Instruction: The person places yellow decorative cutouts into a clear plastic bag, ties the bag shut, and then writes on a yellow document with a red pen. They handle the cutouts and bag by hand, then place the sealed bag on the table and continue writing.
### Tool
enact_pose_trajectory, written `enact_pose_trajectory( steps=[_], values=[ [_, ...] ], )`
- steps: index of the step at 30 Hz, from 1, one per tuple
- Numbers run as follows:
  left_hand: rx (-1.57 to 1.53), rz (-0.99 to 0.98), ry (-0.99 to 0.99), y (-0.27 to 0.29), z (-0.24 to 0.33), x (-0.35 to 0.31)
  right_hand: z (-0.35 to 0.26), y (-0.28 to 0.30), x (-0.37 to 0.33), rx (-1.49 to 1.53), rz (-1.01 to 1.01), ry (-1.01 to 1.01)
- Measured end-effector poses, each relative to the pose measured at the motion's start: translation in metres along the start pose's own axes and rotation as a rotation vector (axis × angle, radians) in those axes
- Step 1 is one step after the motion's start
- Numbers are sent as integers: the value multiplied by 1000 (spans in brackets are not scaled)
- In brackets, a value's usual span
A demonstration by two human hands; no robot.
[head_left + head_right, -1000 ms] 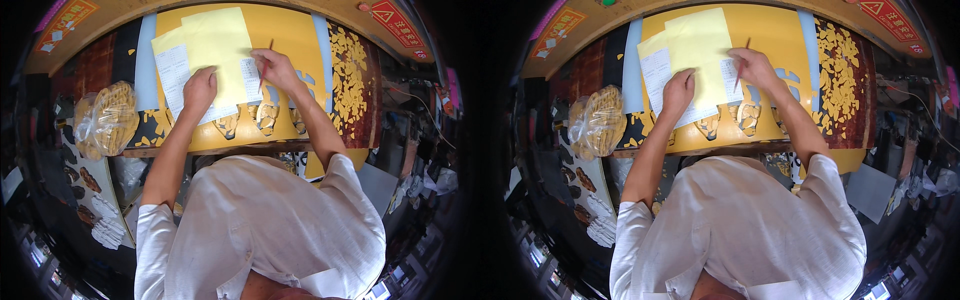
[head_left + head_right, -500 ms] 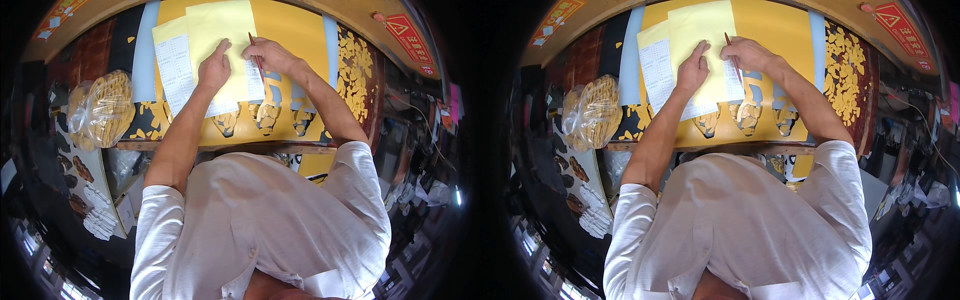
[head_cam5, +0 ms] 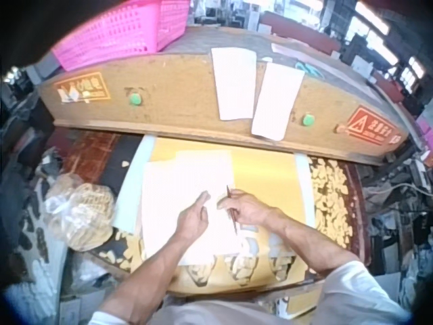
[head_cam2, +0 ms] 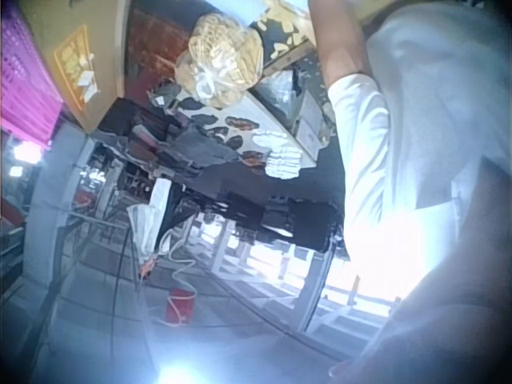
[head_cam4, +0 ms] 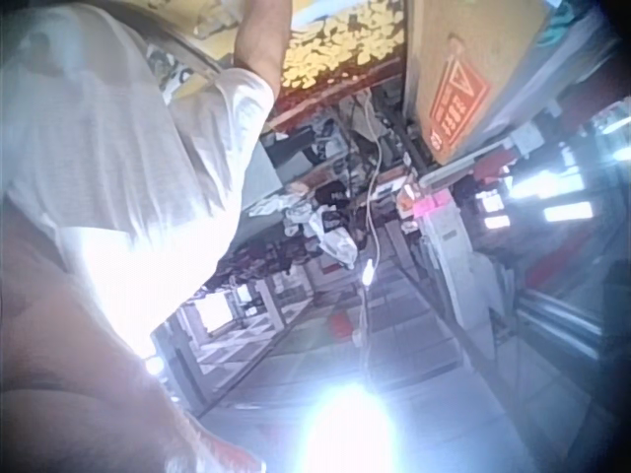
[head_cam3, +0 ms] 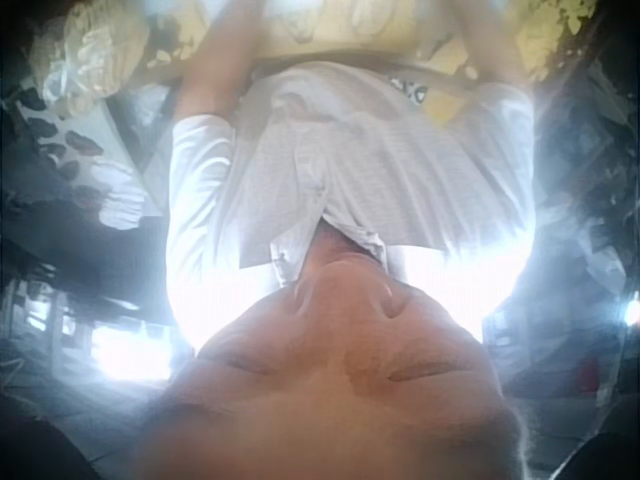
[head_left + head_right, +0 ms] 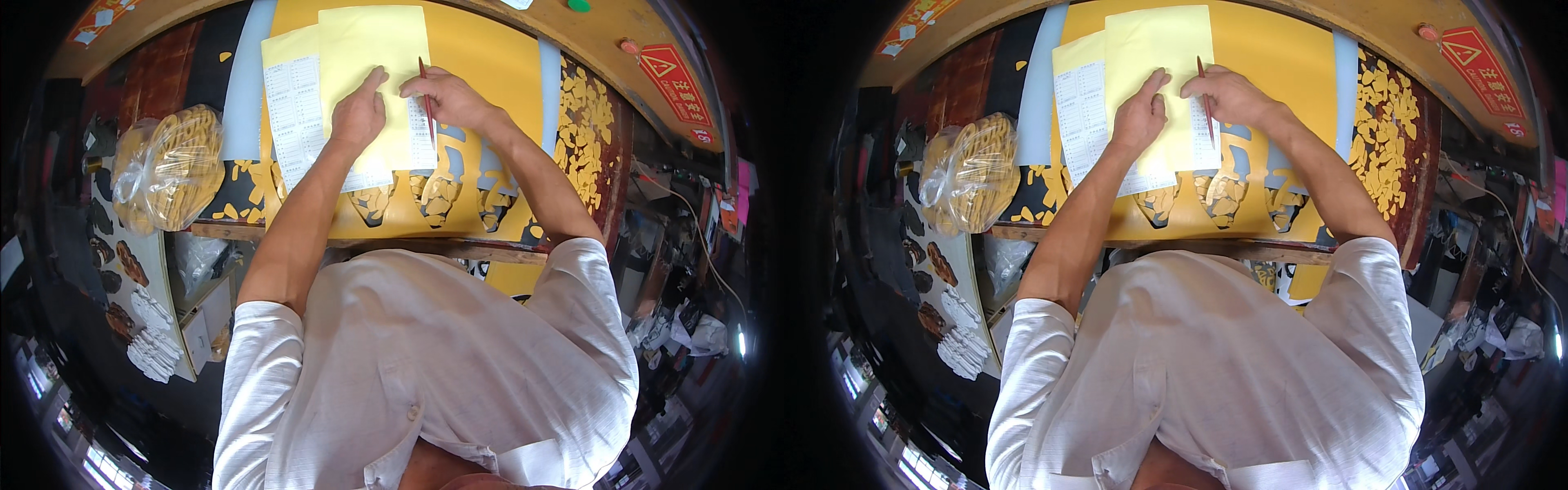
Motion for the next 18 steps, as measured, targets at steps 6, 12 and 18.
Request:
enact_pose_trajectory(
  steps=[6,12,18],
  values=[
    [31,-4,-1,1,1,0,3,3,4,103,-29,-62],
    [21,-44,45,2,3,0,-4,5,4,70,-25,-148],
    [42,-53,37,2,3,1,-11,1,8,-94,-26,-66]
  ],
)
Point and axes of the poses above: each hand's wrist, its own x-axis towards the middle knuckle, its own y-axis out of the back of the hand, z = x × y, the point moved 4 cm from there along x, towards the middle knuckle, and after that the axes turned 6 degrees about -y, right-handed, at the moved point
